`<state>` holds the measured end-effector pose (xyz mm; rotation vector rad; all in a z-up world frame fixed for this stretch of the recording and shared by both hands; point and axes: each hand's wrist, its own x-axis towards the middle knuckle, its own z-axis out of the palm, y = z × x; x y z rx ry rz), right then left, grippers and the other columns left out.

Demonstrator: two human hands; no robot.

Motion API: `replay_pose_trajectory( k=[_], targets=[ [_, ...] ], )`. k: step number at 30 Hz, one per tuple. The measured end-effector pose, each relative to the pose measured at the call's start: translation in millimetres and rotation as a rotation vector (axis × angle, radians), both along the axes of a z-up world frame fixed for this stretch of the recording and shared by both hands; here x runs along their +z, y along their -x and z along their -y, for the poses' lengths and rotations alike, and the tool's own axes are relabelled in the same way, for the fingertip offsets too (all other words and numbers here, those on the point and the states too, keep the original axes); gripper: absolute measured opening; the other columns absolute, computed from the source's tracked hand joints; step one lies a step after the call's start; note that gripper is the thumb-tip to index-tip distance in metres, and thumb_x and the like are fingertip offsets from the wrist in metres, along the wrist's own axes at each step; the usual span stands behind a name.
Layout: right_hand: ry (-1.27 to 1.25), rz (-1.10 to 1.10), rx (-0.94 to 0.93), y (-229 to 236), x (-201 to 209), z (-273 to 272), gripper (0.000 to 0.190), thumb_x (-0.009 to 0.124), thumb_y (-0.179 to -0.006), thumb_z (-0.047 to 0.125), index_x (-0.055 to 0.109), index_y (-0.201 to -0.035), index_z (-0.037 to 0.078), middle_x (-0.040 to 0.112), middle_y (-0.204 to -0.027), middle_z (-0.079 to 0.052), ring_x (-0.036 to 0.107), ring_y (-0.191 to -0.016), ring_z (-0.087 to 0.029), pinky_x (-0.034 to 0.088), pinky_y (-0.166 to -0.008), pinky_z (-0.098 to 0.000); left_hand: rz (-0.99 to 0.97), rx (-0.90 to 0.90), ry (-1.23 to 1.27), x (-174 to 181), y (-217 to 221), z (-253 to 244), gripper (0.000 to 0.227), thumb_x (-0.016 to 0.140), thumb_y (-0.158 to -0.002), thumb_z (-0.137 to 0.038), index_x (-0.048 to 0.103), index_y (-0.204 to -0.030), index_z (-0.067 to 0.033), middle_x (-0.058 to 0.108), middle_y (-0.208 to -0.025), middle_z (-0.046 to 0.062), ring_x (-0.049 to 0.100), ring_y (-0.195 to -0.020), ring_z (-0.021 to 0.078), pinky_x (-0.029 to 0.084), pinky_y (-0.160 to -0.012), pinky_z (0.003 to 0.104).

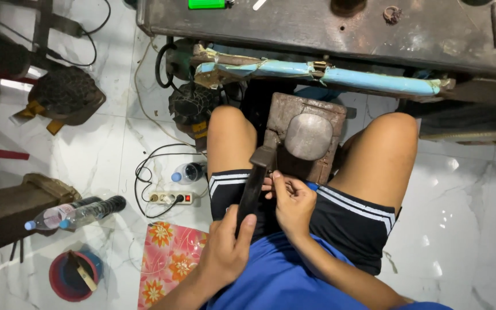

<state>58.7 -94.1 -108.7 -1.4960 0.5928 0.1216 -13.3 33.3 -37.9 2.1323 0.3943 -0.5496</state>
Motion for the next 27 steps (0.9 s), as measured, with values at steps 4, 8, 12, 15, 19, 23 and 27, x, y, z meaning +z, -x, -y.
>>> replay_pose_trajectory(
  k=[4, 8, 12, 15, 19, 23, 27],
  targets=[
    [0.006, 0.006, 0.016, 6, -5, 2, 0.024, 0.07, -0.095, 0.017, 0.076, -0.084, -0.003, 0.078, -0.076, -0.014, 0.073, -0.06, -0.015, 0.059, -0.056, -0.0227, 0.26, 0.011, 0.04, 9, 10, 1, 0.034, 0.046, -0.099, -0.04, 0.058, -0.104, -0.0079, 0.059, -0.057, 0.011, 0.063, -0.05, 0.0381, 0.044, -0.053, 0.048],
    [0.033, 0.068, 0.051, 10, -22, 7, 0.025, 0.069, -0.097, 0.015, 0.072, -0.076, 0.002, 0.072, -0.067, -0.006, 0.068, -0.055, -0.011, 0.053, -0.055, -0.0216, -0.259, 0.004, -0.06, 1, 0, 8, 0.04, 0.04, -0.1, -0.055, 0.054, -0.114, -0.0201, 0.07, -0.108, 0.02, 0.06, -0.108, 0.0461, 0.046, -0.088, 0.058],
    [0.017, 0.035, 0.01, 3, -6, 4, 0.023, 0.071, -0.095, 0.015, 0.077, -0.081, -0.003, 0.078, -0.074, -0.012, 0.07, -0.057, -0.013, 0.06, -0.054, -0.0228, -0.126, 0.052, -0.039, -10, 18, 4, 0.037, 0.044, -0.099, -0.052, 0.059, -0.107, -0.0188, 0.072, -0.084, 0.016, 0.064, -0.09, 0.0453, 0.046, -0.077, 0.054],
    [0.044, 0.038, 0.03, 7, -13, 5, 0.025, 0.071, -0.095, 0.019, 0.075, -0.078, 0.0, 0.075, -0.07, -0.009, 0.069, -0.055, -0.012, 0.055, -0.054, -0.0222, 0.238, 0.05, -0.117, -24, 32, 4, 0.073, 0.054, -0.097, -0.048, 0.043, -0.15, 0.0018, 0.067, -0.105, 0.035, 0.065, -0.103, 0.0485, 0.049, -0.093, 0.052],
    [0.106, 0.059, 0.086, 10, -8, 7, 0.026, 0.068, -0.097, 0.02, 0.076, -0.08, 0.001, 0.075, -0.065, -0.008, 0.067, -0.055, -0.01, 0.054, -0.056, -0.0225, -0.25, 0.026, -0.112, -2, 10, 8, 0.046, 0.042, -0.098, -0.057, 0.051, -0.126, -0.0218, 0.067, -0.107, 0.028, 0.058, -0.111, 0.0509, 0.045, -0.09, 0.06],
    [0.078, 0.089, 0.088, 6, -13, 6, 0.028, 0.069, -0.097, 0.022, 0.076, -0.081, 0.0, 0.079, -0.074, -0.008, 0.071, -0.057, -0.011, 0.057, -0.058, -0.021, 0.011, 0.039, -0.113, -24, 27, 3, 0.055, 0.046, -0.098, -0.053, 0.055, -0.133, -0.011, 0.07, -0.101, 0.028, 0.062, -0.102, 0.0498, 0.046, -0.091, 0.055],
    [0.147, 0.036, 0.086, 11, -17, 8, 0.026, 0.068, -0.097, 0.021, 0.075, -0.08, 0.004, 0.071, -0.058, -0.005, 0.061, -0.054, -0.005, 0.048, -0.056, -0.0227, -0.264, 0.023, -0.114, -6, 10, 7, 0.055, 0.04, -0.096, -0.06, 0.047, -0.135, -0.0218, 0.066, -0.109, 0.031, 0.057, -0.115, 0.0517, 0.046, -0.092, 0.06]
  ],
)
